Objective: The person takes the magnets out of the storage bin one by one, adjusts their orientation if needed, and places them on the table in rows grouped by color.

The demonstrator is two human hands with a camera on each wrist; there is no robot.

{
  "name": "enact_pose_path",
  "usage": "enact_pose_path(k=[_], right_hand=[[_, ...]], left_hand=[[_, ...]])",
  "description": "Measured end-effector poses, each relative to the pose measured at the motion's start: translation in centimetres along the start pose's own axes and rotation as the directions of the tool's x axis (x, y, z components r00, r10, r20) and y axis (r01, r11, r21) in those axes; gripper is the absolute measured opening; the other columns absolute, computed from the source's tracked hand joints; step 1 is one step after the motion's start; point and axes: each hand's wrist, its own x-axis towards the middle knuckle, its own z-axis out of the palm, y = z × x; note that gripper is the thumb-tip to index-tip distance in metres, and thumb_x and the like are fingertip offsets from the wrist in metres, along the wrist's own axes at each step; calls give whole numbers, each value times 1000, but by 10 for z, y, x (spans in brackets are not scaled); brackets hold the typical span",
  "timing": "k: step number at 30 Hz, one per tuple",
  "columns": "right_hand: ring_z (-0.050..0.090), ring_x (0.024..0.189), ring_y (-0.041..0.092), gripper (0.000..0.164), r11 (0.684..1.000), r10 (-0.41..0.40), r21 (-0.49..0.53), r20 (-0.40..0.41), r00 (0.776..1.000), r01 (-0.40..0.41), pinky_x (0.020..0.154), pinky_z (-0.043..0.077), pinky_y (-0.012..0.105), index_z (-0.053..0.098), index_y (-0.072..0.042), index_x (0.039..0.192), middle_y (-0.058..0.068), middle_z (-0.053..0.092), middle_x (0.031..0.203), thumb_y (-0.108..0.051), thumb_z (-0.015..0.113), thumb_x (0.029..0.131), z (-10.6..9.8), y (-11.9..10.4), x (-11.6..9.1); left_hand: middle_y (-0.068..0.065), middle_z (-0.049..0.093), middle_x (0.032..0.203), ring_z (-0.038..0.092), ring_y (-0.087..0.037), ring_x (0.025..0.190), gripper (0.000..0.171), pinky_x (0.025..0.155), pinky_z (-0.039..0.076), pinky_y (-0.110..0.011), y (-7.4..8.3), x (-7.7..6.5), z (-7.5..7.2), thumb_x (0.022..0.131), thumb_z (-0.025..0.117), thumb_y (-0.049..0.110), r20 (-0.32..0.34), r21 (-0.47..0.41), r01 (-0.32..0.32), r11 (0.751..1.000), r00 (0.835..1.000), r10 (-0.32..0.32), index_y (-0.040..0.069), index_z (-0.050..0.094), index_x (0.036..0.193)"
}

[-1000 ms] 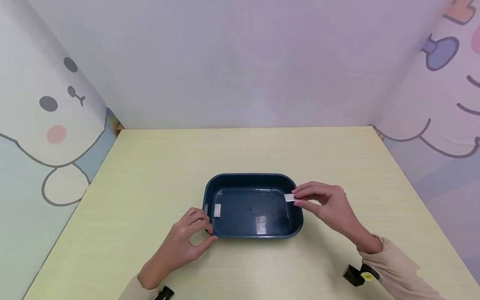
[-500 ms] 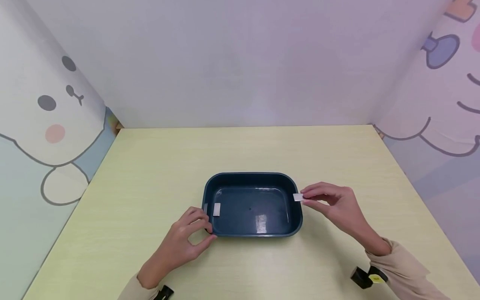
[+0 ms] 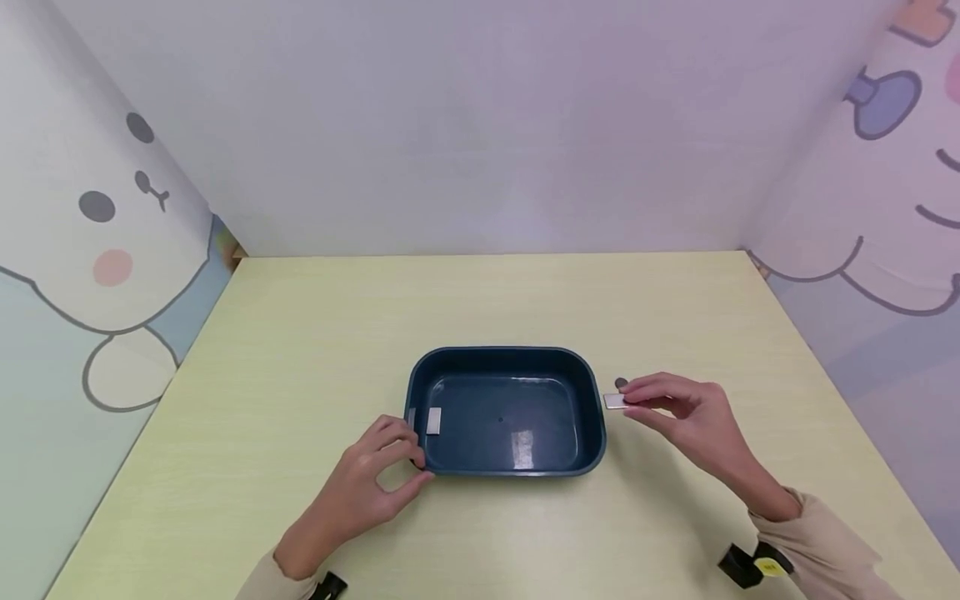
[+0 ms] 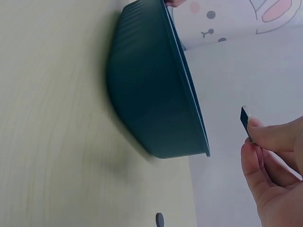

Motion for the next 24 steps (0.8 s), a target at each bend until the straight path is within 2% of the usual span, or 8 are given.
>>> enact_pose_path(k=[5,16,24], right_hand=[[64,95,13,23,1000,-1,24,-4,1000,1,77,52,25,69,9,91,17,68,95,16,74,69,-5,8,-5],[63,100,10,24,999,34,4,-22,999,-34,79,51,24,69,8,91,17,68,97,16,73,69,-9,19,-10],[61,95,10,25,998,57,-24,-45,997,-58,75,52,22,70,5,90,16,68,96,15,75,68,-13,27,-13]], left_hand=[[12,55,93,50,-10,95,19,83,43,-19,1,0,2,75,79,18,4,-6,0,1000,1000,0,23,61,80],[11,55,91,50,-11,94,18,83,42,-19,1,0,0,75,79,18,6,-7,0,1000,1000,0,22,61,80],[14,55,92,50,-9,94,22,81,44,-19,1,0,1,72,80,16,-6,11,-16,1000,1000,16,23,61,79]])
